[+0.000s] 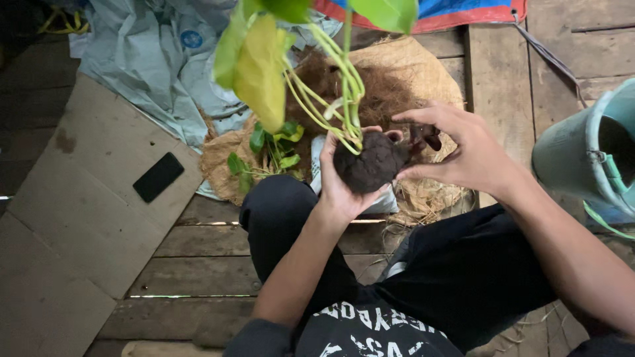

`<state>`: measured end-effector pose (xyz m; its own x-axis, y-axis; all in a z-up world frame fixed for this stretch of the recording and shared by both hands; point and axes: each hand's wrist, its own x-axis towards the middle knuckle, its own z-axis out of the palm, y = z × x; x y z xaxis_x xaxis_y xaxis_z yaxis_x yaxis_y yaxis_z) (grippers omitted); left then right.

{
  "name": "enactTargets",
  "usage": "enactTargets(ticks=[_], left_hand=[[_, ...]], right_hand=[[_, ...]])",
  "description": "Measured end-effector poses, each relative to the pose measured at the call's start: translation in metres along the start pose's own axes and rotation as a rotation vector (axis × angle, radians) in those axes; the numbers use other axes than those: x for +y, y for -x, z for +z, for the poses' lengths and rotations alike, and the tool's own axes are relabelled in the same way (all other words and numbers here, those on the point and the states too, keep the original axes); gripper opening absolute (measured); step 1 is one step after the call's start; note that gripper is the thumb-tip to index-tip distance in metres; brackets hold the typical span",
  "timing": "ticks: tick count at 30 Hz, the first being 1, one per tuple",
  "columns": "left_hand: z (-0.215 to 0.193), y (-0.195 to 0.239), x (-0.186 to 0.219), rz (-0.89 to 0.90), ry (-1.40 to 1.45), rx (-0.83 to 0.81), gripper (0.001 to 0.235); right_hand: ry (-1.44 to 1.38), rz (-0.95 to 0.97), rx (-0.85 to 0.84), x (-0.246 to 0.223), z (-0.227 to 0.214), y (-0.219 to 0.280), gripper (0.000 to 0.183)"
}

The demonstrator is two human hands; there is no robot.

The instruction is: The person sits on a wooden floor and packs soil around the root ball of a small plant. They then wrap the root ball with coconut coir, pressing it firmly to secure the plant.

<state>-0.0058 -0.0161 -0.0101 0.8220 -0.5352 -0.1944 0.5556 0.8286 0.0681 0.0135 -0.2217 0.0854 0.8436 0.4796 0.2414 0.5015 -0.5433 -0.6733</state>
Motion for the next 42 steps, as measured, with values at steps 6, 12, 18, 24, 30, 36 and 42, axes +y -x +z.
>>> enactTargets(ticks=[6,12,18,24,30,36,42], left_hand=[[0.002,0.0,-0.005,-0.033,0.087,-0.089,0.065],[-0.007,-0.009,-0.018,-0.063,-0.016,-0.002,0.066],[-0.014,-0.015,-0.024,-0.176,0.036,0.093,0.055],[0.001,-0.012,-0.026,-0.185,0.166,-0.087,0.058],[0.001,-0.007,-0.034,-0.16,0.217,-0.156,0.065],[-0.018,-0.007,-0.039,-0.156,0.029,-0.31,0.073],[-0.021,-0.012,-0.038,-0.113,0.081,-0.156,0.07]], right_hand=[[-0.11,-0.091,-0.01,0.012,-0.013,-0.002,0.084],[-0.212,0.176,-0.119,0.023,-0.023,0.001,0.101],[-0.077,-0.024,-0.133,0.032,-0.021,0.001,0.109],[-0.248,0.297,-0.211,0.035,-0.022,0.001,0.125],[-0.269,0.23,-0.29,0.04,-0.026,-0.009,0.114],[-0.128,0.228,-0.313,0.04,-0.019,-0.012,0.104],[-0.166,0.385,-0.324,0.04,-0.019,-0.015,0.099]])
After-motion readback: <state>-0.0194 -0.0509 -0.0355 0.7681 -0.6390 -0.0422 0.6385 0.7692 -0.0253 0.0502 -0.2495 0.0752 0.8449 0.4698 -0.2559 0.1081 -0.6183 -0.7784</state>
